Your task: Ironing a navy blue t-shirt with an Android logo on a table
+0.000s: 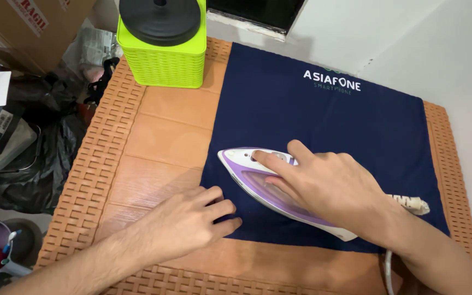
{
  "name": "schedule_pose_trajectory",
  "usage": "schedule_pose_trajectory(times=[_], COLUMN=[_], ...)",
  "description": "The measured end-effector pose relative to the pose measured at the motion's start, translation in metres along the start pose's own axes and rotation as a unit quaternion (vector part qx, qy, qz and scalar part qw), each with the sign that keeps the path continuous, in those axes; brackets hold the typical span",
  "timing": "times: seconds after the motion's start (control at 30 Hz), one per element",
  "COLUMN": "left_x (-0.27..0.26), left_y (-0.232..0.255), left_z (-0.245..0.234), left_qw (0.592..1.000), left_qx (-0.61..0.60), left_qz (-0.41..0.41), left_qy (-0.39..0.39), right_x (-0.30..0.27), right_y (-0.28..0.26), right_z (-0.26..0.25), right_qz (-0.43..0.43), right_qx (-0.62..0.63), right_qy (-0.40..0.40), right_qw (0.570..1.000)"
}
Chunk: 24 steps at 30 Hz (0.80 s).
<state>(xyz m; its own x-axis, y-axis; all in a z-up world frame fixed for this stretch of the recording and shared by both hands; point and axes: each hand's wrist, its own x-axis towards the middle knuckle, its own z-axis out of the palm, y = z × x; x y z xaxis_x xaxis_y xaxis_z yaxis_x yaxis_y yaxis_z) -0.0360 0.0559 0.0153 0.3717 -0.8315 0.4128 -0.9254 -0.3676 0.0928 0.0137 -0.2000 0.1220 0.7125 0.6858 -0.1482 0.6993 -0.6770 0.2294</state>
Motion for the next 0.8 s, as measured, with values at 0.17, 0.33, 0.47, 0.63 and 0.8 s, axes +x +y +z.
schedule_pose_trajectory(times=[0.17, 0.33, 0.47, 0.63, 0.8], left_x=[0.000, 0.000, -0.001, 0.000, 0.000], left_y=[0.001, 0.000, 0.000, 0.001, 0.002], left_z=[0.003, 0.003, 0.003, 0.005, 0.003], left_qw=[1.000, 1.000, 1.000, 1.000, 1.000], left_qx=[0.000, -0.003, 0.000, 0.004, 0.009], left_qz=[-0.002, 0.002, -0.005, -0.007, -0.005], left_qy=[0.000, 0.014, 0.006, 0.011, 0.003], right_x=[0.015, 0.039, 0.045, 0.039, 0.026], right_y=[-0.006, -0.013, -0.014, -0.014, -0.012], right_z=[-0.009, -0.019, -0.017, -0.015, -0.012], right_qz=[0.020, 0.058, 0.035, 0.024, 0.023], right_qx=[0.027, 0.060, 0.054, 0.038, 0.023], right_qy=[-0.031, -0.102, -0.047, -0.023, -0.017], right_qw=[0.999, 0.991, 0.997, 0.999, 0.999])
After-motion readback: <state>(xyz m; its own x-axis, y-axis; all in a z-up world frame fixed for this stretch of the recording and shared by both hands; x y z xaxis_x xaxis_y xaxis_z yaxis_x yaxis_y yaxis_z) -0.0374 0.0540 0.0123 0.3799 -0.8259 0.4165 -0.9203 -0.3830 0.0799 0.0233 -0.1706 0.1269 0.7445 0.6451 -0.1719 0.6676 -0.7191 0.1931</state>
